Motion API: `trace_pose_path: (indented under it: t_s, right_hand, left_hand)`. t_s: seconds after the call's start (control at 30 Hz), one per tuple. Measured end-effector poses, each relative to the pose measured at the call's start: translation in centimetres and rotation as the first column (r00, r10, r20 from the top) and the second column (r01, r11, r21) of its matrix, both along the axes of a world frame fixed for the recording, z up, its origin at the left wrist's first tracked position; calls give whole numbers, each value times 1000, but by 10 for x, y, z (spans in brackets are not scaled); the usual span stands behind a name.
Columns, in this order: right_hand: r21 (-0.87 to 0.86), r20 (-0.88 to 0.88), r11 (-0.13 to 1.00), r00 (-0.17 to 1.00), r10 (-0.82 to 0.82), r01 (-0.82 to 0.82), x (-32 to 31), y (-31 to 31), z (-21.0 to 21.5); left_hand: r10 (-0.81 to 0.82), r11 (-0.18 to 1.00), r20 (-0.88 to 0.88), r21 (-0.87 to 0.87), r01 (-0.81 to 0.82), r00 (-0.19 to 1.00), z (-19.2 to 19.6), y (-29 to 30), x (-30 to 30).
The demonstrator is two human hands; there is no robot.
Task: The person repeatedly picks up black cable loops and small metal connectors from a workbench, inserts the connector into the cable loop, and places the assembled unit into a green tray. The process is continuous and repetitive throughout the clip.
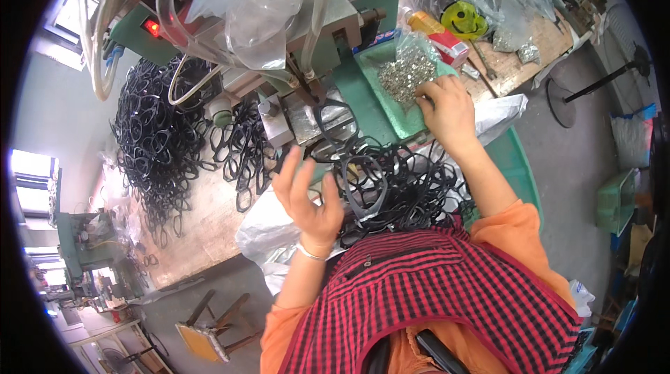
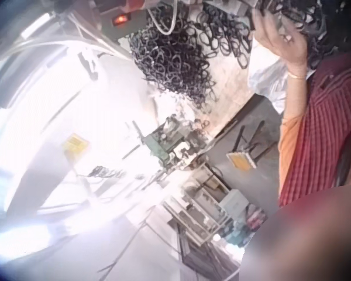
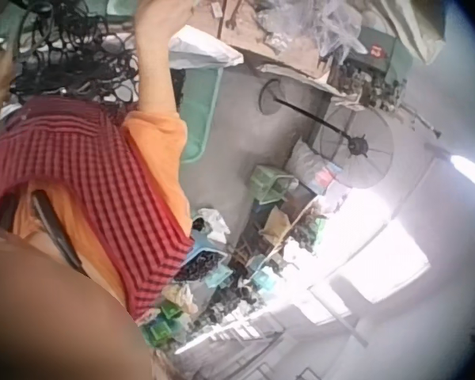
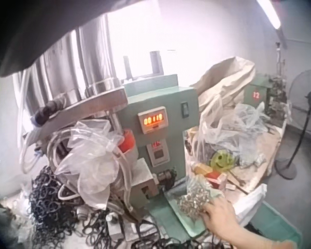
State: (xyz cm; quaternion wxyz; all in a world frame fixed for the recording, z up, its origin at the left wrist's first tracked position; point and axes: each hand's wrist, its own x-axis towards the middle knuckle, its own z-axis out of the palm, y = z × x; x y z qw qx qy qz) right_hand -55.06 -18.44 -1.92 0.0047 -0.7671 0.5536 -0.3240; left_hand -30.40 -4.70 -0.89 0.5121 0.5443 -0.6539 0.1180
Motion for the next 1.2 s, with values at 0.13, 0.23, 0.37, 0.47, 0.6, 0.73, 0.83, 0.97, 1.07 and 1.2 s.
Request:
trace_pose_path:
  t_s: [0.13,0.23,0.37,0.47,0.6,0.73,0.83,0.97,1.07,1.2]
  right_hand:
    - [-69,-101,997,995,22,-29,-2,-4,-11]
    - [-88,4,995,999,41,-40,-2,0,-10]
    - [166,339,985,941,-7,-52,2,2,8]
    - [175,447,973,893,55,-148,4,-11,8]
    - [254,474,955,880,17,-155,-3,-7,8]
    - [261,563,957,825,-44,-127,-25,14,2]
    - [233,600,954,800,11,-188,-29,33,9]
    - [153,812,877,564,151,-455,12,42,48]
    - [53,829,806,476,293,-589,51,25,74]
    - [20,838,835,464,285,-550,93,-4,78]
  left_hand:
    - [-107,886,-410,373,274,906,2,41,-27]
    - [-350,913,-100,186,364,931,41,52,-7]
    - [23,985,-521,-136,-109,853,70,14,73]
    - [321,945,-283,153,-287,904,65,-37,152]
    - [427,610,560,402,-683,710,-19,-71,205]
    - [433,635,472,445,-632,768,-76,-47,210]
    - [449,785,337,294,-546,827,-57,-30,193]
    - [341,938,-444,211,-273,828,-2,-27,162]
    - [294,953,-530,228,-201,795,19,-32,144]
    - [206,968,-685,247,-44,699,1,-40,118]
